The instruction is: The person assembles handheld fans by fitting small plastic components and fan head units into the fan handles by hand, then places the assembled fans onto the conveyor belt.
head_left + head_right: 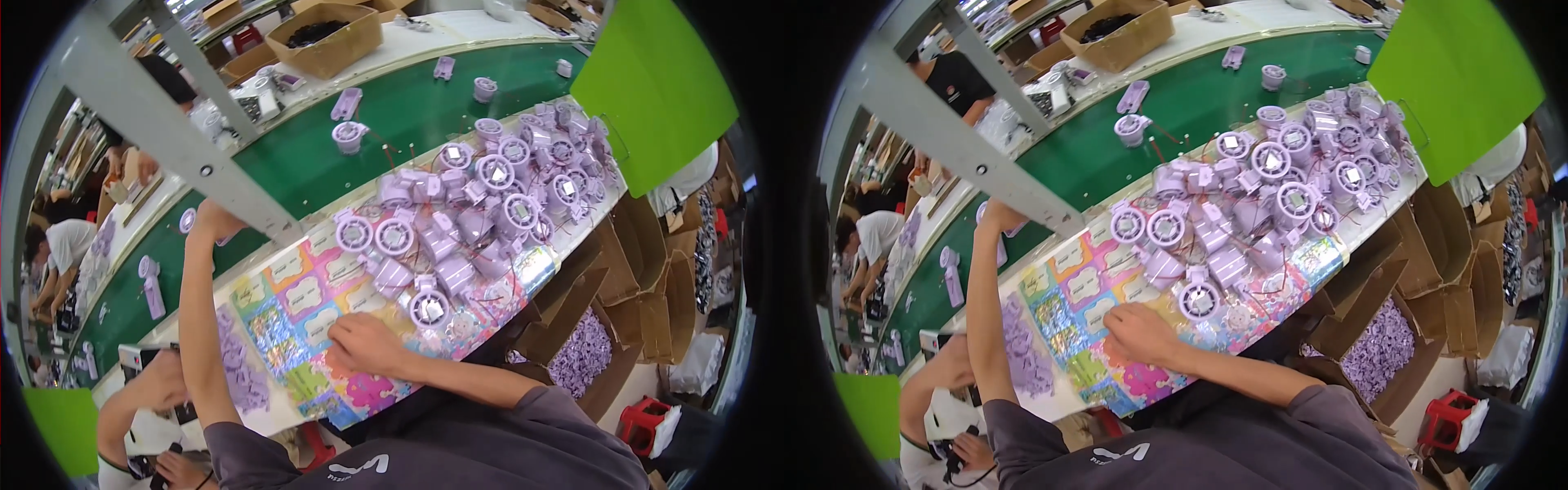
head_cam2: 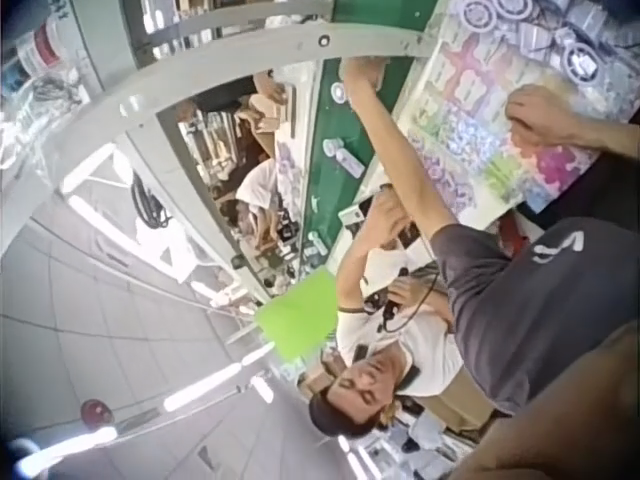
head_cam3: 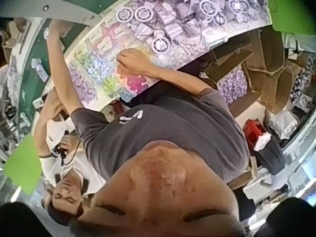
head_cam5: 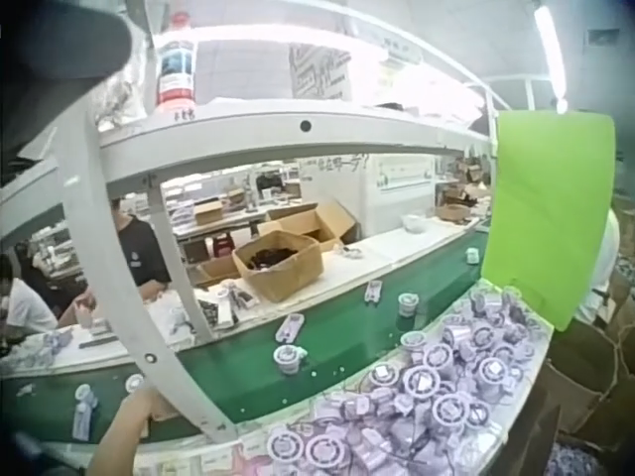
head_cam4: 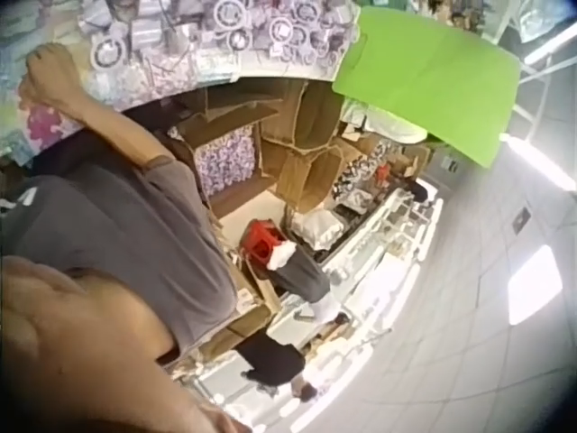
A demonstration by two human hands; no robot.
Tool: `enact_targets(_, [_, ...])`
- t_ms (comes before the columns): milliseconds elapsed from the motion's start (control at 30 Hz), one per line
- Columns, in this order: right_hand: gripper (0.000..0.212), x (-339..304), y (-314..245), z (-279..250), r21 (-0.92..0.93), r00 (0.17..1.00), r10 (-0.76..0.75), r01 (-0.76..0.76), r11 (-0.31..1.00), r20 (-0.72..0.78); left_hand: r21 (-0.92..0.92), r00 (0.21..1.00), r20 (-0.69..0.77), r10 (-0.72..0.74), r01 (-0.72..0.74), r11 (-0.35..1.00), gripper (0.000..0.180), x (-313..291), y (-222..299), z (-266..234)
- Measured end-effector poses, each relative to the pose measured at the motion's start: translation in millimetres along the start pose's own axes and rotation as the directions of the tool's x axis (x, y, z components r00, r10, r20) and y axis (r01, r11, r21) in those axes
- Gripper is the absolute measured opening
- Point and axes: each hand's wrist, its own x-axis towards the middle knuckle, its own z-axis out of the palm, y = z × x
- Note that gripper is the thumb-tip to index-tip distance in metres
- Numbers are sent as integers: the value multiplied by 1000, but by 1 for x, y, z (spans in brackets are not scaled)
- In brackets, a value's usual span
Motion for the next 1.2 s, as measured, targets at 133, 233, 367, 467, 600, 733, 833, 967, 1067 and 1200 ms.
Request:
enact_targets(133, [13, -5, -1, -1, 10, 985, -22, 24, 1000, -169, -132, 799, 302, -520, 575, 807, 62, -33, 101, -116])
enact_targets(233, [13, -3, -9, -6, 7, 965, -98, 103, 995, -244, -188, 759, 324, -565, 637, 747, 58, -80, 137, -123])
enact_targets(367, [14, 10, -24, -33, -141, 929, -167, 126, 982, -329, -453, 822, 102, -561, 540, 709, 44, -111, 201, -116])
enact_targets(467, [18, 52, -22, -73, -215, 890, -169, 82, 973, -424, -432, 869, -184, -460, 349, 832, 41, -113, 245, -133])
enact_targets(600, [28, 90, 10, -102, -390, 919, -117, -43, 920, -376, -525, 898, -163, -409, 272, 806, 44, -116, 279, -139])
enact_targets(733, [57, 98, 39, -90, -639, 990, -34, -61, 767, -135, -689, 913, 111, -393, 356, 632, 46, -140, 321, -127])
enact_targets(833, [60, 102, 45, -81, -708, 998, 49, -58, 704, -33, -729, 896, 172, -408, 395, 559, 48, -156, 342, -108])
enact_targets(967, [59, 109, 43, -83, -703, 999, 16, -36, 710, -34, -742, 859, 158, -486, 428, 516, 50, -178, 349, -92])
enact_targets(1067, [55, 112, 20, -95, -489, 986, 2, -86, 868, -169, -774, 778, 230, -584, 510, 375, 49, -186, 344, -93])
enact_targets(1200, [53, 92, -26, -116, 67, 993, -113, 115, 991, -24, -822, 681, 213, -701, 512, 248, 50, -192, 333, -98])
